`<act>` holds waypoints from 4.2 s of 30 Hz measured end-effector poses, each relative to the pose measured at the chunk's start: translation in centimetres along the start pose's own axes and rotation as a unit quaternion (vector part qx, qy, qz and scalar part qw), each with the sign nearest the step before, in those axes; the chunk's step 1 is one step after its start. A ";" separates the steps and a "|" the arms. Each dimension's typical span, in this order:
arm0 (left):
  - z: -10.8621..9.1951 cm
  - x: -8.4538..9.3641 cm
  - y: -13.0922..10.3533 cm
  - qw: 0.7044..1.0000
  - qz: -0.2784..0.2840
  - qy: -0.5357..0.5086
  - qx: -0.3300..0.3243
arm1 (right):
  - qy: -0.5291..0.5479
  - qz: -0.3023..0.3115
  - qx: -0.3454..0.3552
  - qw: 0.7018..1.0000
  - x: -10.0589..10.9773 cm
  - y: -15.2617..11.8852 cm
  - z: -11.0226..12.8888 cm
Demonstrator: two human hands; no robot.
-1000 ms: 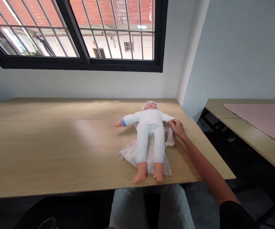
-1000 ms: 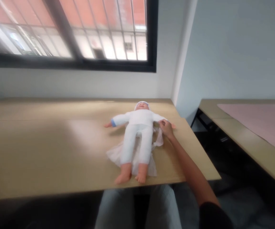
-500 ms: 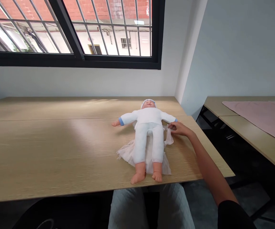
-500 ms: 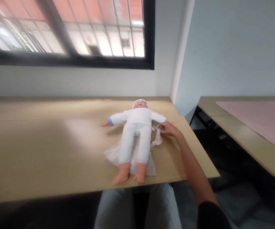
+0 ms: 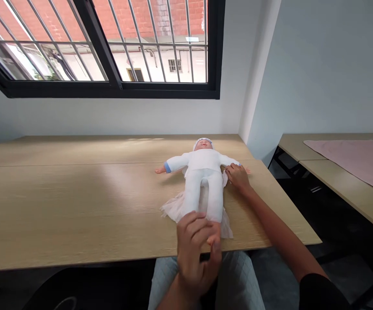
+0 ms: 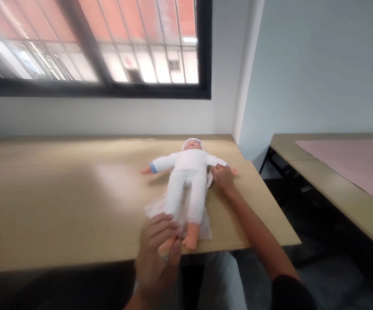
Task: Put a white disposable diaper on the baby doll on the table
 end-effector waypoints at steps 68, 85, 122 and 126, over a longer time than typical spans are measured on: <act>6.0 3.3 4.5 0.860 0.161 0.484 -0.009 | 0.185 -0.068 -0.011 0.980 7.0 -9.8 1.5; 6.5 3.9 4.1 0.866 0.162 0.472 0.012 | -0.085 0.094 0.018 0.992 -1.0 -3.1 3.1; 6.4 4.0 4.2 0.890 0.146 0.431 0.022 | 0.322 -0.020 -0.008 0.946 6.5 -6.8 3.8; 6.1 5.1 4.5 0.931 0.129 0.340 0.023 | 0.234 0.076 0.196 0.949 7.5 -11.5 12.5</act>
Point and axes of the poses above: each hand's wrist, its own y-axis towards the middle knuckle, its own x-axis out of the back of the hand, z = x × y, the point moved 9 cm from there along y, towards the middle knuckle, and after that the axes turned 8 degrees about -x, right-handed, at the moved point
